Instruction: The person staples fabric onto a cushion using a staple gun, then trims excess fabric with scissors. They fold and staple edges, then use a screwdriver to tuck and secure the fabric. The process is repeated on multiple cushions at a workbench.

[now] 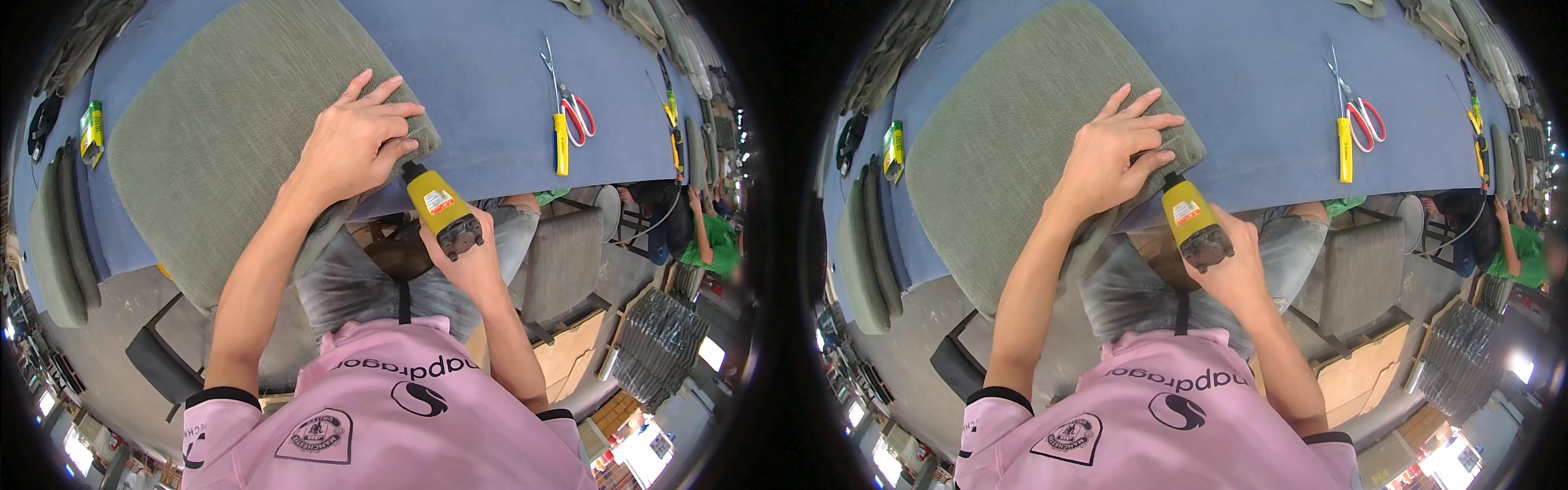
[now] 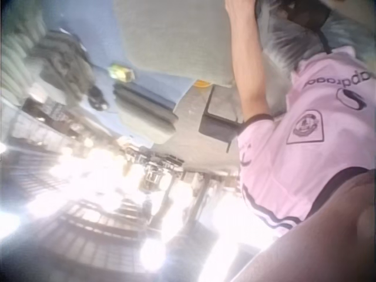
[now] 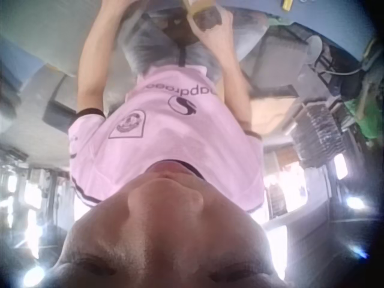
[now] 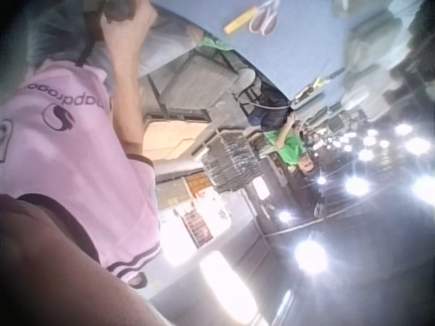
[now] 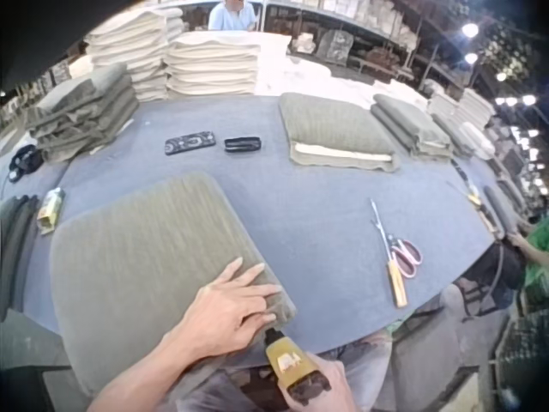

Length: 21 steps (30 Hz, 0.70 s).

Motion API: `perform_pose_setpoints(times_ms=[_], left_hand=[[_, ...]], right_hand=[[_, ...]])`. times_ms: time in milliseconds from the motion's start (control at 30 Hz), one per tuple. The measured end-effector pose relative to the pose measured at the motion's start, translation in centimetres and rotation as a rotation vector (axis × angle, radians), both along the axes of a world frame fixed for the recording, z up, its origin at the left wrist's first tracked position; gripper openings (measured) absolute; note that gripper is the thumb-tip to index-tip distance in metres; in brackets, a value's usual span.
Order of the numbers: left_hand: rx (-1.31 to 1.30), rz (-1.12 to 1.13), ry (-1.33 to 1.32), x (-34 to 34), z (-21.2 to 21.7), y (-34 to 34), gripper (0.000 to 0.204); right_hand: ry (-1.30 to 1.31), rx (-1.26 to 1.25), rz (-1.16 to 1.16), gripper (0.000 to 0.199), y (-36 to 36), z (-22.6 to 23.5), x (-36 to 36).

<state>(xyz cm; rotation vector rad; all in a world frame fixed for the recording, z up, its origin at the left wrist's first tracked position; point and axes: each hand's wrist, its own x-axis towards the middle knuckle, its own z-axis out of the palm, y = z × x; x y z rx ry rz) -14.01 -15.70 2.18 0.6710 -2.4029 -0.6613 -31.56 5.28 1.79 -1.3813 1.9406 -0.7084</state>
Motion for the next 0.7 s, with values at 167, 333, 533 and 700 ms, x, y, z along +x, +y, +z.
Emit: perform_pose_setpoints(times_ms=[167,333,533,700], left_hand=[[0.026,-0.029,-0.022,0.4,0.8,-0.3,0.037],[-0.13,-0.148,-0.041,2.2,2.4,-0.5,0.03],[0.01,-0.147,0.045,2.6,0.0,-0.7,0.021],[0.003,-0.114,0.073,2.5,-0.6,-0.3,0.017]], right_hand=[[-0.078,0.051,0.019,0.058,-1.4,1.1,-0.3],[-0.202,-0.138,-0.034,0.046,0.2,0.6,0.5],[-0.038,-0.133,0.049,0.04,-0.9,1.6,0.7],[-0.024,-0.183,0.062,0.043,-0.1,-1.3,0.0]])
